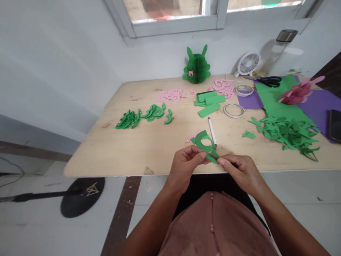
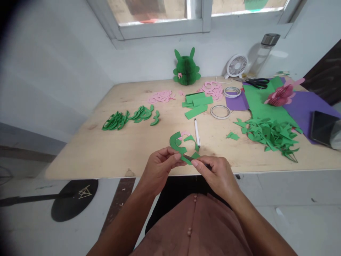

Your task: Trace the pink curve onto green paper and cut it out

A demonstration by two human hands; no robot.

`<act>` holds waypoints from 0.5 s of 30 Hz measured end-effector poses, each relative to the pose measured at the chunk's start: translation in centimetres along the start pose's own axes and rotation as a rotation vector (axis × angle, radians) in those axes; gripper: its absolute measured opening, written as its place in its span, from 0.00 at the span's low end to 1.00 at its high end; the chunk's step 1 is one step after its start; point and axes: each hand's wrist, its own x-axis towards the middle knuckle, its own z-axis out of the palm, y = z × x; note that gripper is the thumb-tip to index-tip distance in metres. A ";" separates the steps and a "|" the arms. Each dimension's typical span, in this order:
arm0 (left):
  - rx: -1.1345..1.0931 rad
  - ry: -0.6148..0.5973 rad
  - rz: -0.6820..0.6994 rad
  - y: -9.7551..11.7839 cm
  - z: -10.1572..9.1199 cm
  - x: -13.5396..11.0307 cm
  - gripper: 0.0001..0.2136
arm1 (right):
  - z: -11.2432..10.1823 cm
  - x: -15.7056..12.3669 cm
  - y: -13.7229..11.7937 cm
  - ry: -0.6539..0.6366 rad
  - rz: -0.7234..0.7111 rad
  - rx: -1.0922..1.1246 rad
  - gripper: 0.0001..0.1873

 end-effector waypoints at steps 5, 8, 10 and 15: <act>0.007 -0.019 -0.001 0.1 0.0 0.0 0.08 | 0.0 0.0 -0.1 0.004 -0.003 -0.002 0.21; 0.001 -0.021 -0.009 0.1 0.0 0.0 0.08 | 0.0 0.0 -0.1 0.013 -0.017 -0.023 0.22; -0.008 -0.022 -0.016 0.1 0.1 0.0 0.08 | 0.0 -0.1 -0.1 0.024 -0.032 -0.038 0.23; -0.042 -0.026 -0.029 0.1 0.2 -0.1 0.08 | 0.1 -0.1 -0.3 0.041 -0.046 -0.042 0.24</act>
